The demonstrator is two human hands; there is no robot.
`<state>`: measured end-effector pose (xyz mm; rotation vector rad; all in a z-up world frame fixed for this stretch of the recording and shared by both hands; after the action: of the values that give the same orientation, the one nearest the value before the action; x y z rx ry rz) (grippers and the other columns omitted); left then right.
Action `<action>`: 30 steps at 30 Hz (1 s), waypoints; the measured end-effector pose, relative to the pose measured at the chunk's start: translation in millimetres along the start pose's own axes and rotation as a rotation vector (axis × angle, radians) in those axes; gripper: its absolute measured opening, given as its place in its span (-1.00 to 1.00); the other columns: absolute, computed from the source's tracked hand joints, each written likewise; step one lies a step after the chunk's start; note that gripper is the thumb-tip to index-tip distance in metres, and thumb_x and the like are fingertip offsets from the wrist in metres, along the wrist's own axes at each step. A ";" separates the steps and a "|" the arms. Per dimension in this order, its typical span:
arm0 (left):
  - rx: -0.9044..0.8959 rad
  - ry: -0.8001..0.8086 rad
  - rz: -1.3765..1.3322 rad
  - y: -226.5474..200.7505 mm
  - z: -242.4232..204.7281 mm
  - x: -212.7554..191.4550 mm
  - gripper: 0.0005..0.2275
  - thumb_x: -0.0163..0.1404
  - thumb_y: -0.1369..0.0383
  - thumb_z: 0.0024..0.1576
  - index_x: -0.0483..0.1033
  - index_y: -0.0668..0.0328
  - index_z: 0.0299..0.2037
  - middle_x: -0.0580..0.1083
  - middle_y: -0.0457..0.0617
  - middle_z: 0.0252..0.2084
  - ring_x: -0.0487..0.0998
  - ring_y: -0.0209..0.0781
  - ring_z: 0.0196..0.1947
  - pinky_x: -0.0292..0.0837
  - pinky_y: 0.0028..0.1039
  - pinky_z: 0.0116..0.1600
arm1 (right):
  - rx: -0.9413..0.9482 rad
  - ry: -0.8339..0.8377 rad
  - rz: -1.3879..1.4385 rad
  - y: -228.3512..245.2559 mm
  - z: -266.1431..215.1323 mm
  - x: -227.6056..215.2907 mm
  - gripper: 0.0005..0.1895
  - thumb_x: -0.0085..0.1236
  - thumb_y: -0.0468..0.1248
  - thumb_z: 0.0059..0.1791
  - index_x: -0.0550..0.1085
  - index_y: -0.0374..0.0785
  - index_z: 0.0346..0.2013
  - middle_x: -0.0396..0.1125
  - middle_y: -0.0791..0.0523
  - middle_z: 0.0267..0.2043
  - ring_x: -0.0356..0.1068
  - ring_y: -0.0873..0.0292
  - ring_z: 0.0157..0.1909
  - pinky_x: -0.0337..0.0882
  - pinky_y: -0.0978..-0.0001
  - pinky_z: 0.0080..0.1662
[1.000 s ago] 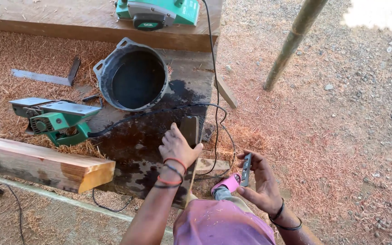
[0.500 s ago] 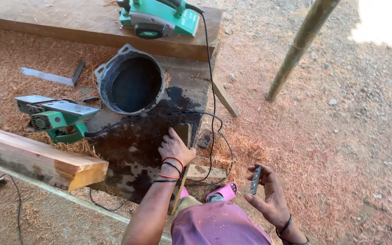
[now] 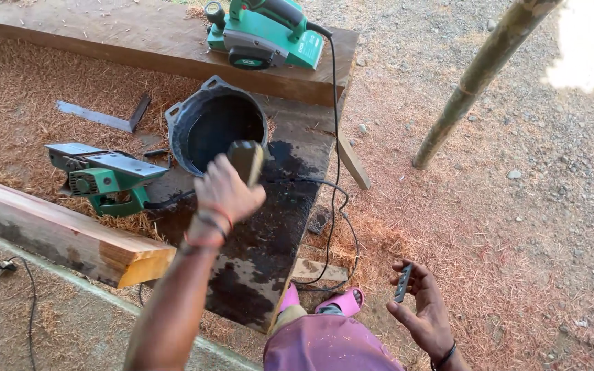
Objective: Sharpening a blade using a whetstone and then reinstalling it into an electric hand planer.
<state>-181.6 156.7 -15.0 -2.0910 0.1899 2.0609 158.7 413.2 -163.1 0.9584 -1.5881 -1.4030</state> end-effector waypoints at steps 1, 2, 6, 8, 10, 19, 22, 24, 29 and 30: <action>0.004 0.002 0.002 6.3 25.8 -3.9 -0.15 0.19 0.01 -0.14 0.15 0.48 0.26 0.40 0.34 0.10 0.49 0.26 0.08 0.33 0.06 0.16 | 0.002 -0.004 0.002 1.8 -4.4 4.7 -0.02 0.39 -0.08 -0.26 0.18 -0.32 0.36 0.28 -0.03 0.25 0.35 0.04 0.15 0.33 0.09 0.18; -0.066 0.078 0.021 15.8 53.4 -4.2 -0.13 0.20 -0.02 -0.14 0.15 0.48 0.28 0.38 0.33 0.17 0.46 0.21 0.16 0.27 0.02 0.24 | 0.013 -0.017 -0.021 3.2 -6.9 8.9 -0.02 0.38 -0.06 -0.26 0.17 -0.31 0.35 0.28 -0.04 0.24 0.36 0.04 0.15 0.33 0.07 0.19; -0.179 0.289 0.123 48.7 136.8 23.0 -0.04 0.22 -0.04 -0.10 0.04 0.47 0.39 0.31 0.32 0.32 0.37 0.13 0.30 0.11 -0.03 0.37 | 0.047 -0.076 -0.131 16.4 -19.6 24.4 -0.01 0.36 -0.03 -0.27 0.16 -0.29 0.35 0.30 -0.05 0.22 0.37 0.02 0.16 0.36 0.01 0.20; -0.156 0.306 0.139 56.5 151.7 36.8 -0.07 0.21 -0.01 -0.10 0.08 0.45 0.39 0.32 0.30 0.33 0.36 0.12 0.33 0.10 -0.04 0.39 | 0.081 -0.126 -0.159 14.4 -30.4 30.7 -0.01 0.36 -0.04 -0.29 0.17 -0.28 0.34 0.30 -0.06 0.21 0.38 0.00 0.16 0.37 -0.01 0.21; -0.137 0.324 0.153 58.1 163.5 43.7 -0.10 0.21 0.03 -0.10 0.12 0.43 0.39 0.34 0.29 0.34 0.36 0.11 0.36 0.08 -0.05 0.42 | 0.118 -0.172 -0.189 10.3 -38.8 34.6 -0.01 0.36 -0.04 -0.30 0.18 -0.28 0.34 0.31 -0.06 0.20 0.39 -0.01 0.16 0.38 -0.04 0.21; -0.109 0.412 0.224 58.1 171.9 62.2 -0.04 0.24 -0.01 -0.10 0.06 0.40 0.42 0.35 0.28 0.34 0.37 0.09 0.35 0.02 -0.05 0.46 | 0.217 -0.244 -0.225 2.1 -54.5 55.1 0.03 0.35 0.02 -0.33 0.16 -0.24 0.34 0.30 -0.07 0.21 0.41 -0.04 0.16 0.39 -0.10 0.21; -0.102 0.404 0.202 64.4 176.1 74.5 -0.02 0.26 -0.01 -0.10 0.01 0.42 0.43 0.34 0.31 0.33 0.36 0.11 0.34 0.01 -0.01 0.42 | 0.248 -0.244 -0.274 7.4 -54.0 64.5 0.03 0.35 0.02 -0.33 0.16 -0.21 0.34 0.31 -0.05 0.22 0.41 -0.04 0.16 0.38 -0.12 0.22; -0.087 0.384 0.216 66.6 175.4 74.2 -0.02 0.26 -0.03 -0.10 0.04 0.40 0.43 0.37 0.29 0.32 0.38 0.10 0.34 0.00 0.01 0.44 | 0.266 -0.230 -0.332 10.6 -53.5 70.5 0.01 0.34 0.03 -0.33 0.18 -0.19 0.34 0.32 -0.02 0.23 0.41 -0.03 0.17 0.35 -0.15 0.24; -0.061 0.403 0.225 70.4 168.5 62.4 0.02 0.31 -0.10 -0.17 0.08 0.34 0.42 0.37 0.25 0.32 0.39 0.08 0.33 0.01 -0.04 0.45 | 0.260 -0.217 -0.353 9.6 -50.1 79.8 0.02 0.35 0.05 -0.33 0.19 -0.19 0.33 0.32 -0.02 0.22 0.41 -0.04 0.19 0.32 -0.17 0.26; -0.044 0.407 0.229 70.8 166.9 60.0 0.02 0.31 -0.13 -0.18 0.12 0.33 0.41 0.38 0.25 0.31 0.39 0.08 0.33 0.00 -0.05 0.45 | 0.263 -0.217 -0.358 9.1 -49.4 81.0 0.01 0.35 0.05 -0.33 0.19 -0.19 0.33 0.32 -0.02 0.22 0.41 -0.04 0.19 0.32 -0.16 0.26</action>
<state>-359.1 129.2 -80.0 -2.6037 0.4665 1.7335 171.3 320.7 -144.2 1.3352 -1.8618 -1.6092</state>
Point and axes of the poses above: each hand's wrist, its own z-axis towards the middle knuckle, its own x-axis out of the palm, y = z × x, the point moved 6 cm from there along z, towards the middle knuckle
